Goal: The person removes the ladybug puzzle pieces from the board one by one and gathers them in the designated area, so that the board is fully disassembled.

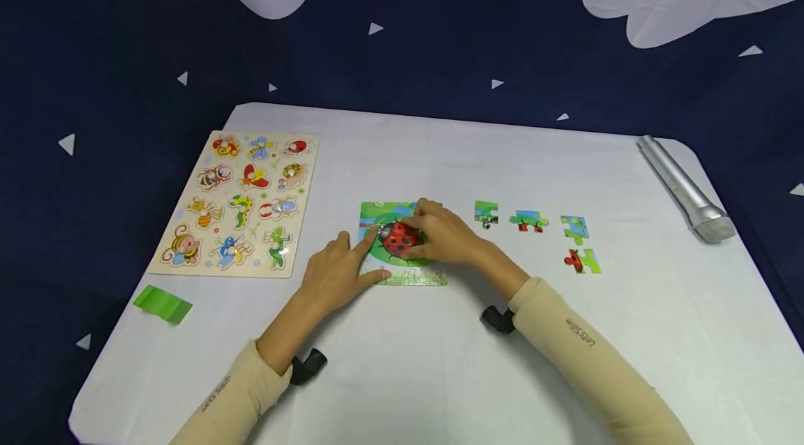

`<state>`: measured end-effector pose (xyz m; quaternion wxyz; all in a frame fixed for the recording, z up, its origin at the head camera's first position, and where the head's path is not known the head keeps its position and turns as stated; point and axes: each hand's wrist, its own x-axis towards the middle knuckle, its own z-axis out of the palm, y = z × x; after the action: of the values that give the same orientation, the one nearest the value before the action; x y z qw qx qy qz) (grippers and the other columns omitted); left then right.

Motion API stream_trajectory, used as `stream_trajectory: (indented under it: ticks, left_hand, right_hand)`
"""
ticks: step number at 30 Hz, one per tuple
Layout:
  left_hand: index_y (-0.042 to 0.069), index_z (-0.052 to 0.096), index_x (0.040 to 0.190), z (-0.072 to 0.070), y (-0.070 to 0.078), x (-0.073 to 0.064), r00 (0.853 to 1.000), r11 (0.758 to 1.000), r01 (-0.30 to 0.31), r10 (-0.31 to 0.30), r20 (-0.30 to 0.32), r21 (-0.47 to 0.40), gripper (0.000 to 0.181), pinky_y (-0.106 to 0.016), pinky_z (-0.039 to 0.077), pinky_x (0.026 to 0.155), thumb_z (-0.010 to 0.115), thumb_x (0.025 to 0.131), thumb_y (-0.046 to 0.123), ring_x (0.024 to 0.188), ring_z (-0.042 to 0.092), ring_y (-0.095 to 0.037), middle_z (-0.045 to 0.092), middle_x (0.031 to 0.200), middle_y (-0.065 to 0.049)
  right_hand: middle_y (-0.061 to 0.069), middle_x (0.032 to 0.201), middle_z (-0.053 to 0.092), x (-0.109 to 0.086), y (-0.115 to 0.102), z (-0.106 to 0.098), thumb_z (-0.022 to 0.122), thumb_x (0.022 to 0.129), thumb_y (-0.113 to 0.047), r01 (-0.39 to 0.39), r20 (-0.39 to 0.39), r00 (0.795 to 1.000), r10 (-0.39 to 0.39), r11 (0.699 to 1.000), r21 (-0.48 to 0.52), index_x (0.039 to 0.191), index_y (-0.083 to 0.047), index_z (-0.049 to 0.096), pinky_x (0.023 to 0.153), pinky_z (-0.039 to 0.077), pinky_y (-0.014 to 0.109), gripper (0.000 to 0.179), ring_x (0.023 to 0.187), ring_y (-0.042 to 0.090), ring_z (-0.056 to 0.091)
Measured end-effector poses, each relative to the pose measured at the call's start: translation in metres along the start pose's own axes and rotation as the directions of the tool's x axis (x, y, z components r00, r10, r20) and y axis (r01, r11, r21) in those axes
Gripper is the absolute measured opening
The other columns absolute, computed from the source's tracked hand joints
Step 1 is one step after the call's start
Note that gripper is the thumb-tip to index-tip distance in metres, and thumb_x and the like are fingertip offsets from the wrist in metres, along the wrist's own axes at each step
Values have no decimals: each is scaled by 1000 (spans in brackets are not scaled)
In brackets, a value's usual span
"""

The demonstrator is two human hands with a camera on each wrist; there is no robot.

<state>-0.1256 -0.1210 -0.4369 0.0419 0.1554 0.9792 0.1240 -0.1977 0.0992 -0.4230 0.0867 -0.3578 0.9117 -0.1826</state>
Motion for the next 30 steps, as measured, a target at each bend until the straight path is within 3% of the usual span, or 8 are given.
stream_trajectory:
  ticks: [7, 13, 16, 23, 30]
  left_hand:
    - [30, 46, 149, -5, 3, 3, 999, 997, -43, 42, 13, 62, 73, -30, 37, 45, 62, 86, 65, 61, 44, -19, 50, 84, -13]
    - [31, 47, 149, -6, 6, 4, 998, 997, -33, 29, 47, 72, 73, -32, 39, 46, 62, 86, 66, 63, 46, -19, 53, 87, -14]
    - [31, 47, 149, -6, 6, 5, 998, 996, -35, 31, 46, 78, 73, -32, 40, 46, 62, 86, 66, 63, 46, -19, 53, 88, -14]
    - [31, 47, 149, -6, 5, 5, 999, 996, -37, 34, 37, 75, 72, -32, 40, 46, 62, 86, 65, 63, 46, -19, 53, 88, -14]
    - [31, 45, 150, -5, 2, 4, 999, 997, -26, 23, 48, 73, 72, -34, 43, 48, 62, 87, 64, 65, 49, -21, 55, 91, -16]
  right_hand:
    - [7, 103, 50, 6, -1, -3, 87, 76, -32, -69, 39, 997, 65, 992, 101, 128, 3, 64, 79, 46, 30, 67, 91, 18, 47]
    - [9, 104, 52, -5, -9, -2, 87, 76, -33, -22, -71, 997, 21, 1000, -8, 121, 3, 65, 77, 43, 34, 62, 90, 20, 47]
    - [9, 104, 53, -10, -11, 0, 87, 77, -36, -40, -111, 993, 36, 998, -41, 122, 3, 65, 76, 41, 34, 64, 89, 21, 46]
    - [7, 98, 50, -8, -8, 6, 85, 76, -44, -111, -63, 992, 111, 994, -7, 127, 5, 63, 72, 37, 30, 74, 83, 17, 42]
    - [7, 100, 51, -7, -4, 2, 85, 75, -43, -60, -64, 996, 59, 998, -15, 126, 3, 64, 72, 39, 30, 71, 82, 17, 44]
